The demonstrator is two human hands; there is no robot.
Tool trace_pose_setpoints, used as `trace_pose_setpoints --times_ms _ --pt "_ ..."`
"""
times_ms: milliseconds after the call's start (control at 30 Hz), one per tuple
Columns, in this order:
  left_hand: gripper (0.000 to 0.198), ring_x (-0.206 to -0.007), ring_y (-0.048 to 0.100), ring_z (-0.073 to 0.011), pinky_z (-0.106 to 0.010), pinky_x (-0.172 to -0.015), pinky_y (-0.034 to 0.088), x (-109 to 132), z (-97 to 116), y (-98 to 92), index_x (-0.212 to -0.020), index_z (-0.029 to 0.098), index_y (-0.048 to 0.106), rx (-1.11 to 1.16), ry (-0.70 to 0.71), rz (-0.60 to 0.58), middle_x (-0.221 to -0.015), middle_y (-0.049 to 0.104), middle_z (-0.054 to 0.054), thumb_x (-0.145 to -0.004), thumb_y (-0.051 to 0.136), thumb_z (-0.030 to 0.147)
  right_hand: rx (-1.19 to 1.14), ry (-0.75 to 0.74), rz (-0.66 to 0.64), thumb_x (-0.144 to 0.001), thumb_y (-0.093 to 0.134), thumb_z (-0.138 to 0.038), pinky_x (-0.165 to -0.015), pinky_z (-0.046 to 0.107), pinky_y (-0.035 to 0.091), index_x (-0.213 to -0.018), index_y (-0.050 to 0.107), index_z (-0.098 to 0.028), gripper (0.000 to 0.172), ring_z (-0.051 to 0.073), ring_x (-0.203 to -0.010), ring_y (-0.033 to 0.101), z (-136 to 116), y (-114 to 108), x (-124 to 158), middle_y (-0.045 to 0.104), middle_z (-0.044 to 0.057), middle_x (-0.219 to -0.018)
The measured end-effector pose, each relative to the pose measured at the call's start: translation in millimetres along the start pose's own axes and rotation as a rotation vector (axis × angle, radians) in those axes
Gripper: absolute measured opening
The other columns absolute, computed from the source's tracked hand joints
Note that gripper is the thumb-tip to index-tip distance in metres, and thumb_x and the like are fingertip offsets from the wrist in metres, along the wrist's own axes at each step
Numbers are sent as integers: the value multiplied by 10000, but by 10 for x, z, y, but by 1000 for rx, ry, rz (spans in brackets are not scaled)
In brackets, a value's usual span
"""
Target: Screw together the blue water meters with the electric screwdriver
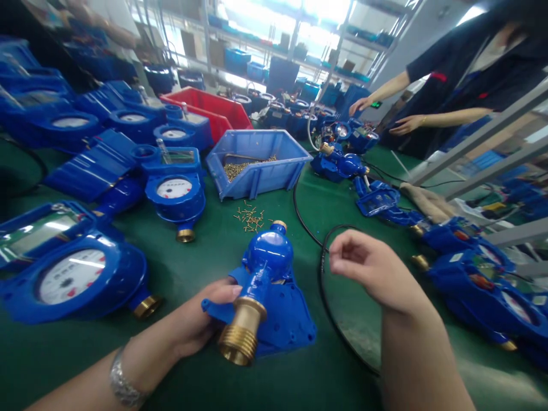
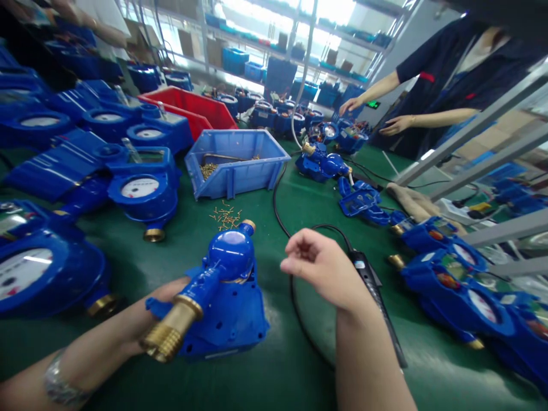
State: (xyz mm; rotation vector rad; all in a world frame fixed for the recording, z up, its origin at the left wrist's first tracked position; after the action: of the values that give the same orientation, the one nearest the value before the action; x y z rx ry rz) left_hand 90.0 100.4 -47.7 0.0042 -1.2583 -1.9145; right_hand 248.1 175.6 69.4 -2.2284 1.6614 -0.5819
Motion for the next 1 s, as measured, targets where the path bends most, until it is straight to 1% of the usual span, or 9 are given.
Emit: trace_pose_setpoints --times_ms 67,100,233,300,467,633,800,900,1000 --pt "274 -753 664 -171 -276 -756 514 15 -15 112 -961 152 673 -15 0 -81 -840 717 -74 -738 649 309 87 -13 199 -718 644 -279 -540 229 431 -774 554 -148 169 99 -559 533 83 -187 -258 574 -27 -630" --pt "313 -755 663 -167 -268 -760 512 25 -11 162 -958 154 674 -25 9 -110 -837 715 -69 -710 674 345 148 -14 214 -724 629 -258 -547 231 428 -785 574 -135 147 94 -560 538 134 -159 -423 592 -23 -640" --pt "405 -767 661 -173 -272 -776 506 48 -16 234 -954 149 667 -58 14 -129 -834 715 -66 -649 707 411 290 -35 105 -867 456 -311 -652 252 435 -734 619 -80 313 97 -656 586 339 254 -1105 602 -23 -683" --pt "403 -760 662 -178 -289 -782 503 43 -40 212 -979 139 654 -64 -5 -113 -836 715 -73 -667 686 391 337 -28 36 -905 468 -311 -686 272 485 -798 616 -96 283 118 -720 601 432 465 -1345 607 -7 -771" --pt "467 -775 655 -189 -294 -777 488 17 -66 111 -1015 105 625 -79 -19 -64 -865 712 -98 -648 687 387 335 -5 -30 -896 521 -302 -681 285 520 -922 597 -138 182 118 -752 592 504 644 -1531 617 33 -903" --pt "407 -788 652 -193 -324 -819 471 8 -61 86 -1002 112 629 -57 -15 -27 -870 711 -89 -673 673 348 174 -15 75 -856 560 -235 -539 222 483 -789 579 -117 137 80 -534 547 224 310 -1160 558 -39 -615" --pt "369 -746 650 -181 -297 -761 482 7 -28 36 -914 138 664 -12 33 72 -796 712 -54 -632 723 368 -25 -116 276 -714 681 -203 -542 203 478 -722 646 -154 61 89 -535 575 -238 -86 -247 617 -28 -588" --pt "300 -755 650 -177 -285 -743 482 10 -39 4 -888 141 677 -25 48 99 -811 715 -58 -683 691 360 49 -175 252 -723 690 -194 -592 189 500 -738 694 -219 30 105 -639 632 -470 34 352 676 -21 -680" --pt "229 -739 649 -168 -267 -710 481 16 -58 -27 -823 140 685 -34 49 107 -767 713 -48 -722 663 345 99 -175 216 -740 682 -152 -620 173 514 -810 678 -277 144 93 -667 651 -565 300 770 692 -60 -752"
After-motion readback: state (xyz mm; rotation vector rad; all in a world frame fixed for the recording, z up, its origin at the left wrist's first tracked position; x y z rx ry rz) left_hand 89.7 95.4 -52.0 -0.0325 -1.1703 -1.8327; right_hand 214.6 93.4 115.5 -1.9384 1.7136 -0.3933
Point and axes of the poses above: each hand's wrist, its own x-axis away from the middle knuckle, its own y-axis out of the palm, z = x × y, the point moved 10 cm from there along -x, towards the middle knuckle
